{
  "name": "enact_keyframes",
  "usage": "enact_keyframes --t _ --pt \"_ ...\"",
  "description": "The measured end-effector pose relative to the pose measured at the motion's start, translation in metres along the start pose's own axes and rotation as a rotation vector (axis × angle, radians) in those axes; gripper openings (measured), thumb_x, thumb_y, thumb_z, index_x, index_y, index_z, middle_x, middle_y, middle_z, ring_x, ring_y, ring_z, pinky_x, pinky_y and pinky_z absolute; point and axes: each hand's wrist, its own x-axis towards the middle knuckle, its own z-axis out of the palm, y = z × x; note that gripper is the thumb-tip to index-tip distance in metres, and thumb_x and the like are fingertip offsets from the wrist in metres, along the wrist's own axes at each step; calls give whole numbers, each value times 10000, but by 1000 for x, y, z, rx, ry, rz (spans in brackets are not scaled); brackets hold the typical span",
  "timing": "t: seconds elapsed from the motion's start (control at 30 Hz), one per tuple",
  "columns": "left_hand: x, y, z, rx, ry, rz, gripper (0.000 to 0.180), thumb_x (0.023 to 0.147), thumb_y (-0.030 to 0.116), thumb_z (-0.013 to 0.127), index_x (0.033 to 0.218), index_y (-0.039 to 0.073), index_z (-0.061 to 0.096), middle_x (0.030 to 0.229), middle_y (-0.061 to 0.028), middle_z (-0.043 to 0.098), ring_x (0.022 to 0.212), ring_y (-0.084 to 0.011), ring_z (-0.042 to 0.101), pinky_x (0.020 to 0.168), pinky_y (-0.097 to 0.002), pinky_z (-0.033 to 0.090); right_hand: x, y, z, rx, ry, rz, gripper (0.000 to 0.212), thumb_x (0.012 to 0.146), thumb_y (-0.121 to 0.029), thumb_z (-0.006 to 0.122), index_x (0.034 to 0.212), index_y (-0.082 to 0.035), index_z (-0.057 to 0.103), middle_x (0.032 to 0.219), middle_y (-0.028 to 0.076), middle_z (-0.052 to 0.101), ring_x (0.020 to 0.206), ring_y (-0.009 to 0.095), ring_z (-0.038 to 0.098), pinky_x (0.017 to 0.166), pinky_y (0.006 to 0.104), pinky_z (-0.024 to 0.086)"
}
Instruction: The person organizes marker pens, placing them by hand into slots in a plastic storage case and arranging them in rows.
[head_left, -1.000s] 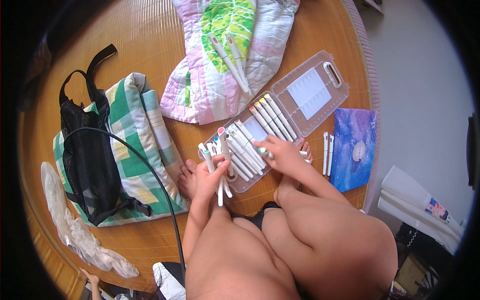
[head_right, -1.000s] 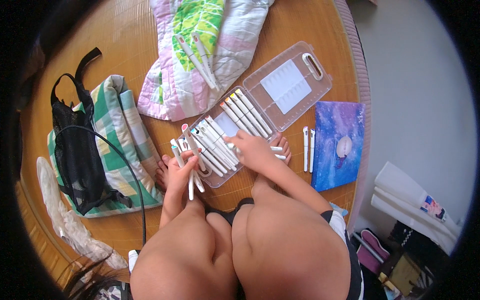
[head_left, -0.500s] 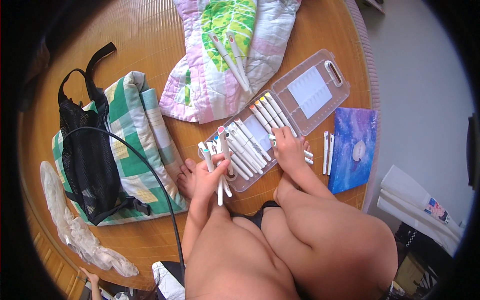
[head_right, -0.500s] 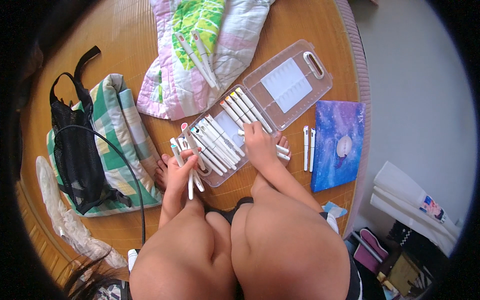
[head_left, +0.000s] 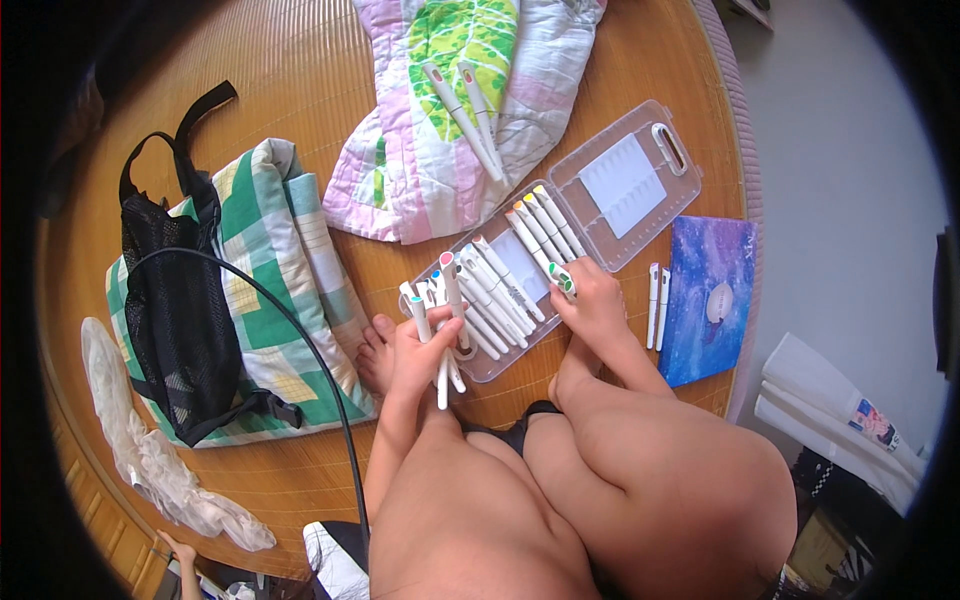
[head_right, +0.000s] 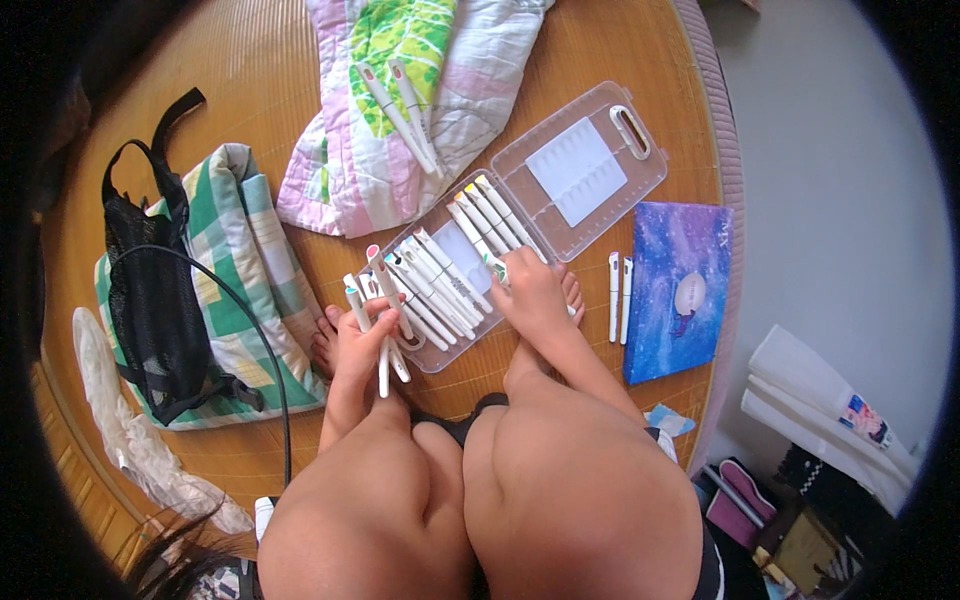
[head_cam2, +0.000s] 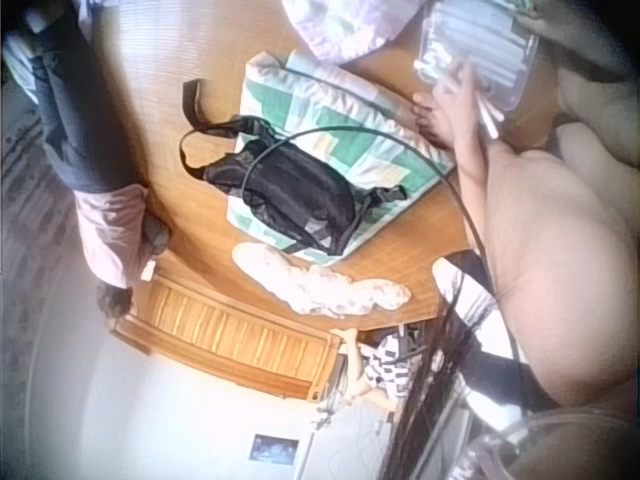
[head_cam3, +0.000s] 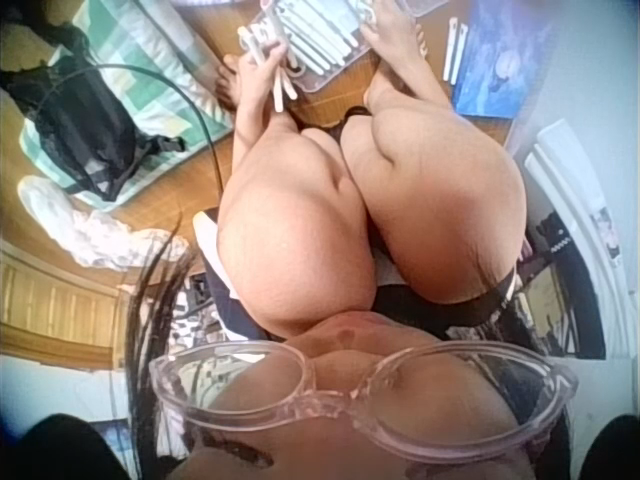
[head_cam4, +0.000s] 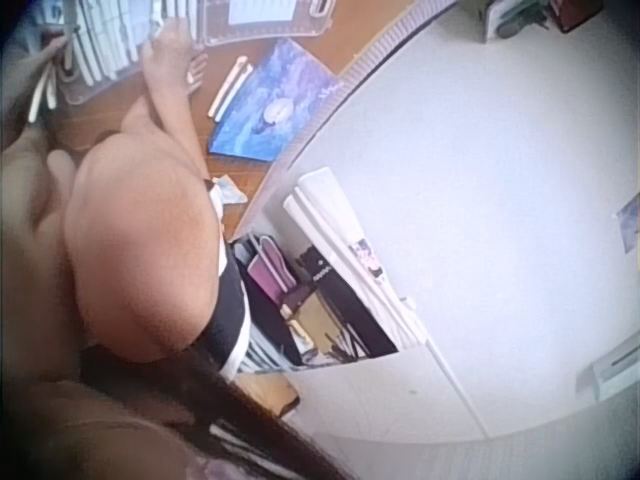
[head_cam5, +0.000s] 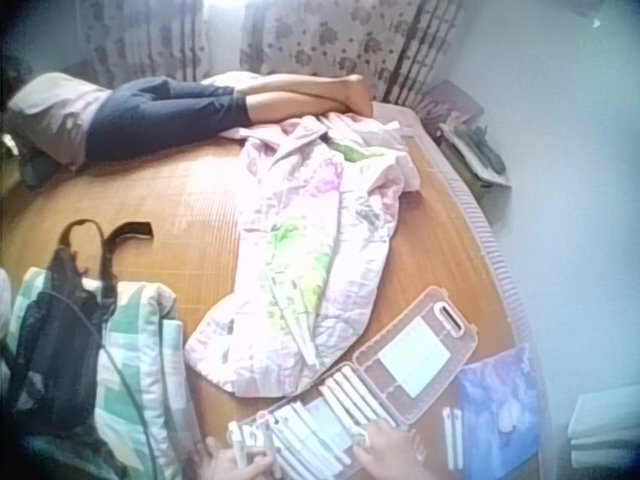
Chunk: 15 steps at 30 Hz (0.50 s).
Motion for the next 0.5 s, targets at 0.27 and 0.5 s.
enact_keyframes --t 0.27,0.5 --pt "2 -4 -1 18 -4 -8 208 738 74 553 931 -4 565 640 21 514 542 -31 422 480 -153 330 -4 -6 1 146 54 -107 200 631 -57 577 822 -32 524 756 119 515 653 278 516 547 327 408" --pt "2 -3 0 4 0 -1 210 736 70 553 931 -8 563 684 9 536 548 -31 424 487 -151 336 -12 4 26 84 -110 -141 508 599 -34 570 1087 -78 433 737 116 427 609 278 507 534 336 435"
